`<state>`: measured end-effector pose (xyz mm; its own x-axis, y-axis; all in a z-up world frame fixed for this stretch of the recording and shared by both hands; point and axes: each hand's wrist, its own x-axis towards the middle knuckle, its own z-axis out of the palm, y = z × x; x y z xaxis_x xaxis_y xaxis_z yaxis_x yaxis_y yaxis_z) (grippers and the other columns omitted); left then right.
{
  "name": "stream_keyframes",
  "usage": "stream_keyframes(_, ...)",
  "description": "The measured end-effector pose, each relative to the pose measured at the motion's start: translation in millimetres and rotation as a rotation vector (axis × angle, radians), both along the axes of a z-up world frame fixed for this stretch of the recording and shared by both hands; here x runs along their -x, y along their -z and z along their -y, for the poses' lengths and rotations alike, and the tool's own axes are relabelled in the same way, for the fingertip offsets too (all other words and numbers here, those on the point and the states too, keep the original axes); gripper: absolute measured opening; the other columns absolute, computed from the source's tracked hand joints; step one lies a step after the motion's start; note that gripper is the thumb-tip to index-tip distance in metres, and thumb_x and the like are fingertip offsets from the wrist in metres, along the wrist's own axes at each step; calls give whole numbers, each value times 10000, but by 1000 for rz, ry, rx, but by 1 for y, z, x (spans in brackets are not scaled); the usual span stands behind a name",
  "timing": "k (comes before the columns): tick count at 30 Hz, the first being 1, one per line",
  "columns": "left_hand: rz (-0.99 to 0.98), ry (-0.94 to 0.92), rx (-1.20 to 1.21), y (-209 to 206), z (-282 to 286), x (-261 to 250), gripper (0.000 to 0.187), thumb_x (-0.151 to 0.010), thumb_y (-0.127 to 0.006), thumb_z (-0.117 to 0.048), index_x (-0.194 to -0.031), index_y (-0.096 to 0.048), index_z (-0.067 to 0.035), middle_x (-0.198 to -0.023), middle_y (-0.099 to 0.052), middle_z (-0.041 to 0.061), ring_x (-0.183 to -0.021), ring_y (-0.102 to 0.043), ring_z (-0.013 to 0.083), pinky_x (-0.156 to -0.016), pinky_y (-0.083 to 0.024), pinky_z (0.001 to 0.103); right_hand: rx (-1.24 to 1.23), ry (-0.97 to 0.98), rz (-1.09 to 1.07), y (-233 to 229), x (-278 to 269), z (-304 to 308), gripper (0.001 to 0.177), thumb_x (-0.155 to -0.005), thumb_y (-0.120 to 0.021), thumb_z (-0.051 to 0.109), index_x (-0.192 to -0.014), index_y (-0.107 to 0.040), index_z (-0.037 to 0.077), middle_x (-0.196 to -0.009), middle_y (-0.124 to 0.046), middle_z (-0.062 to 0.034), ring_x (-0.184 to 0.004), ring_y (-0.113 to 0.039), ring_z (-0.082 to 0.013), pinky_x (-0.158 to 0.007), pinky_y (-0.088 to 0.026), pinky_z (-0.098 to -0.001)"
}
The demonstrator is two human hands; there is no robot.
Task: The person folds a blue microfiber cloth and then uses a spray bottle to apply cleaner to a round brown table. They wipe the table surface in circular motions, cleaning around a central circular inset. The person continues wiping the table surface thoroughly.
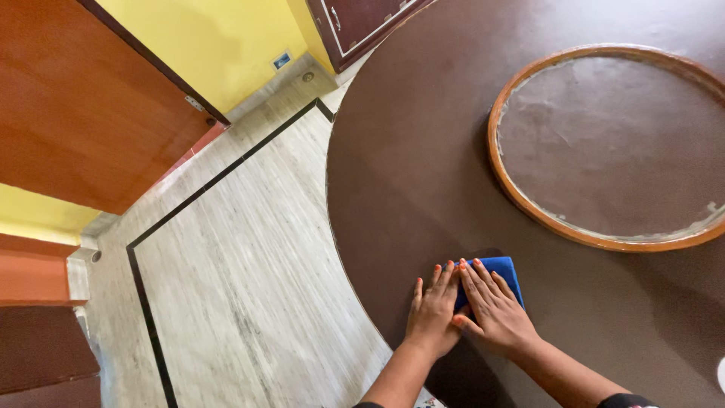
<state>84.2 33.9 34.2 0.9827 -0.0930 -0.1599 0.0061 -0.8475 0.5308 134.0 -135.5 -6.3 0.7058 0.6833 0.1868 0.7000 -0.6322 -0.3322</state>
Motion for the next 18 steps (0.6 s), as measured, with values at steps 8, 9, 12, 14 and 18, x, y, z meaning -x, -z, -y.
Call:
stream_keyframes(8,63,-56,178,-14,1,7,621,-929,-606,-254,-1526,-492,-126,-1585,-479,71,-1536,-321,286,-1233,-190,570,-53,-151,83,-34,19,51,1150,-777,-540,829,-1557,-214,50,-1626,-196,-137,-1528,-103,-299,-1190,-111,-478)
stream_keyframes(9,68,-29,186,-17,7,5,629,-923,-620,-259,-1525,-494,-127,-1581,-477,79,-1533,-314,295,-1226,-189,575,-45,-120,75,-36,24,56,1171,-750,-558,829,-1551,-213,48,-1619,-194,-139,-1536,-104,-306,-1197,-110,-499)
stream_keyframes(12,105,67,216,-23,27,1,618,-923,-644,-276,-1513,-520,-137,-1567,-499,99,-1538,-324,320,-1224,-202,587,-24,-17,74,-32,39,76,1201,-713,-598,826,-1540,-205,49,-1611,-187,-128,-1545,-107,-307,-1200,-109,-530)
stream_keyframes(14,135,134,232,-28,40,-4,605,-925,-656,-292,-1501,-541,-146,-1556,-519,108,-1541,-335,336,-1225,-214,596,-6,46,68,-27,48,89,1224,-694,-622,832,-1548,-206,58,-1624,-188,-118,-1543,-105,-307,-1191,-106,-540)
stream_keyframes(18,176,255,247,-38,68,-13,592,-943,-672,-345,-1490,-555,-148,-1545,-531,125,-1547,-328,362,-1223,-227,611,-30,97,184,-2,72,126,1263,-715,-530,900,-1611,-194,76,-1691,-183,-98,-1569,-102,-286,-1197,-106,-498)
